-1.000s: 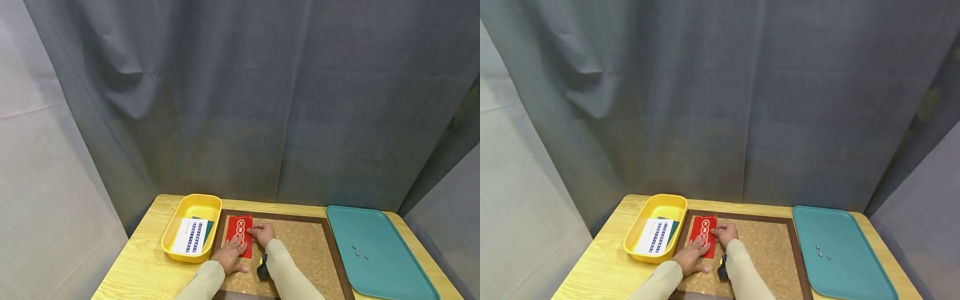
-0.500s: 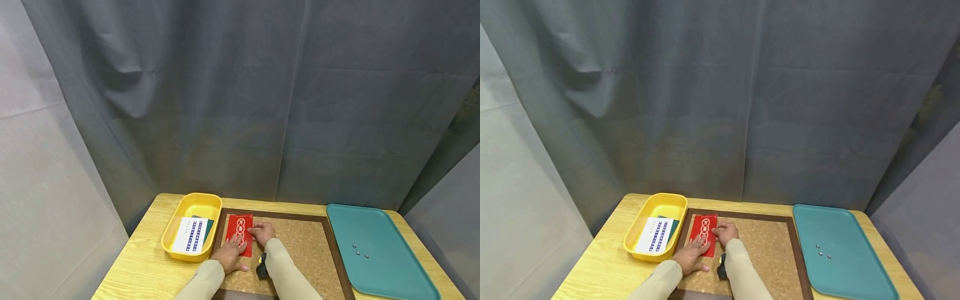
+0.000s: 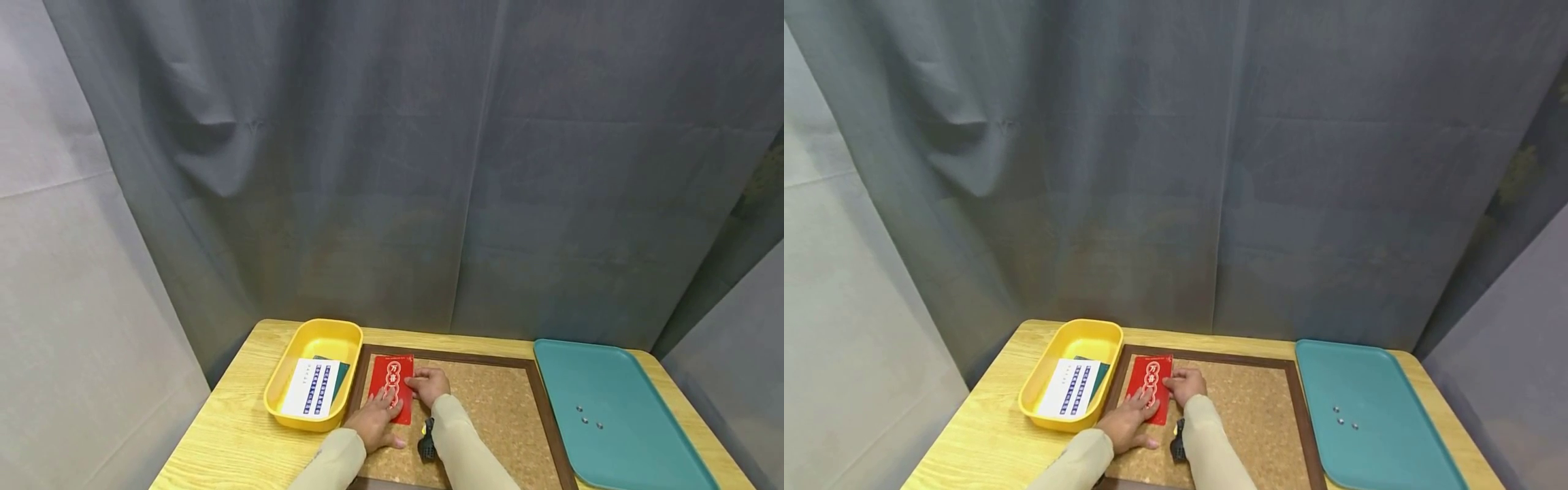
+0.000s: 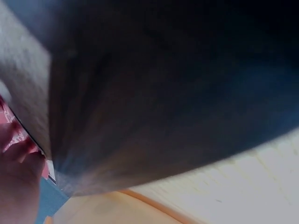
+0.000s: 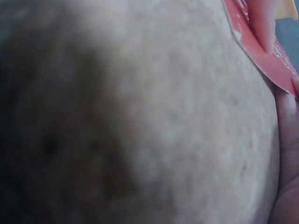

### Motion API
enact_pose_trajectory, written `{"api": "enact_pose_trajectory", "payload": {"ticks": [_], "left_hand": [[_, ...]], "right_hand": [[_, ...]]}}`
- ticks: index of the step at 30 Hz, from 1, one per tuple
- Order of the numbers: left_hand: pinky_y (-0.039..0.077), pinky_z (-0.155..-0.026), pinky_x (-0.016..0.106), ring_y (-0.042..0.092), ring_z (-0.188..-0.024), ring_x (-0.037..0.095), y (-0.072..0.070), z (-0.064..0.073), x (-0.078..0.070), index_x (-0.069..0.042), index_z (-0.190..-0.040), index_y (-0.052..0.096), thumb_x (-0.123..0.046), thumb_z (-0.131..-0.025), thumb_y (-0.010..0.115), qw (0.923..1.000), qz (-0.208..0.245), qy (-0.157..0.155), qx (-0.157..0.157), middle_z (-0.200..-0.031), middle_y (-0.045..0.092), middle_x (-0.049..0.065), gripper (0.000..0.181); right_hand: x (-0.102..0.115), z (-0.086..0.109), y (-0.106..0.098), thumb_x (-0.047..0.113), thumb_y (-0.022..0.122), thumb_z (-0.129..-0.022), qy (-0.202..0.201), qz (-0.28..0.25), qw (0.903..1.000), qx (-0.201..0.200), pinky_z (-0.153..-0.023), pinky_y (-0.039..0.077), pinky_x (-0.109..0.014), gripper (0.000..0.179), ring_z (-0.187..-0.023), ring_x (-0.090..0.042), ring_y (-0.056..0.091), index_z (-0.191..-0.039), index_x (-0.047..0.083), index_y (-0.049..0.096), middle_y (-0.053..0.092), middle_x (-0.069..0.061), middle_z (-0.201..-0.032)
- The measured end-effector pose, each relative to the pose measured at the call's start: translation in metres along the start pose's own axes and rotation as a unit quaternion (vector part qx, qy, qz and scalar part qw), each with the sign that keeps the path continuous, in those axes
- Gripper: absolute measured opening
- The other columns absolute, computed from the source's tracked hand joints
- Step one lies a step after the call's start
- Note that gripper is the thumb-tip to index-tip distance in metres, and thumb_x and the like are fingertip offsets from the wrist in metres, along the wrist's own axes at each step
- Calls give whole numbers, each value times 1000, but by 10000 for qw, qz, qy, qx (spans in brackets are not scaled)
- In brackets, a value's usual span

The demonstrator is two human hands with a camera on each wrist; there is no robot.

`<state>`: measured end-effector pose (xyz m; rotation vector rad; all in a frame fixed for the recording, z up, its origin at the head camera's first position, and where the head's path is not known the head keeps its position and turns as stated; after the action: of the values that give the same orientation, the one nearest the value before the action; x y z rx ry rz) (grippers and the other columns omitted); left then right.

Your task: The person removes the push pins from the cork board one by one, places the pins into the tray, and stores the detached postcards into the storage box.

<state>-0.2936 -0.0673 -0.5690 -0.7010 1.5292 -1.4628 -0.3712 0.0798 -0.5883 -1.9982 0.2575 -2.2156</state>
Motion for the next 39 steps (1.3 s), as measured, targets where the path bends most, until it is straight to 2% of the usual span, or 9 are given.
{"api": "enact_pose_trajectory", "payload": {"ticks": [10, 15, 18, 24, 28, 34, 39], "left_hand": [[33, -112, 39, 31, -141, 31, -14, 4, -4, -14, -143, 49, -61, -77, 66, 9959, -715, 489, -248, -151, 37, 14, 83], [29, -114, 41, 30, -141, 31, -37, 5, -3, -16, -144, 46, -60, -77, 68, 9939, -702, 746, -415, -151, 38, 13, 83], [24, -116, 44, 28, -142, 31, -53, 10, 5, -16, -146, 43, -59, -78, 68, 9932, -748, 767, -453, -152, 37, 13, 84], [21, -116, 49, 26, -142, 34, -79, 32, 39, -16, -148, 39, -55, -77, 71, 9941, -740, 652, -445, -152, 36, 16, 88], [21, -115, 53, 29, -141, 37, -87, 51, 68, -14, -148, 39, -57, -75, 72, 9947, -664, 560, -555, -151, 37, 18, 91], [18, -114, 57, 29, -139, 41, -85, 81, 105, -10, -145, 42, -61, -73, 71, 9969, -610, 235, -432, -149, 38, 20, 92], [21, -112, 61, 31, -137, 46, -73, 108, 128, -8, -139, 50, -56, -73, 73, 9969, -683, 83, -374, -146, 42, 23, 85]], "right_hand": [[-4, -4, -1, 5, 72, -82, -85, 109, 9999, -36, -54, 55, -25, 20, -57, -7, 61, -97, -8, 70, 70, -7, -79], [-5, -9, -1, 5, 73, -81, -110, 75, 9999, -12, -54, 55, -24, 20, -57, -6, 60, -96, -7, 70, 69, -6, -80], [-7, -10, -1, 6, 73, -82, -66, 80, 9999, -18, -54, 55, -24, 19, -58, -7, 61, -97, -6, 71, 69, -6, -81], [-6, -6, 0, 5, 72, -83, 148, -20, 9999, 5, -55, 56, -26, 19, -62, -11, 64, -98, -6, 70, 69, -7, -80], [-4, -3, 0, 5, 72, -84, 224, -123, 9997, 19, -56, 57, -27, 20, -64, -13, 66, -98, -8, 69, 69, -8, -79], [-4, -4, -1, 6, 72, -84, 178, -114, 9998, 20, -57, 56, -27, 20, -64, -13, 66, -98, -8, 69, 69, -8, -80], [-6, -4, -1, 6, 72, -83, 112, -122, 9999, 40, -57, 56, -27, 18, -64, -12, 65, -96, -6, 70, 69, -7, -78]]}}
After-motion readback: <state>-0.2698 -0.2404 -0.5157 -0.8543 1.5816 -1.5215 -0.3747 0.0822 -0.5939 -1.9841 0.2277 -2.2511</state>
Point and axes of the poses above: each hand's wrist, its own z-axis away from the middle knuckle, its own y-axis out of the palm, x = y × z, the point moved 3 cm from there along -z, towards the middle knuckle
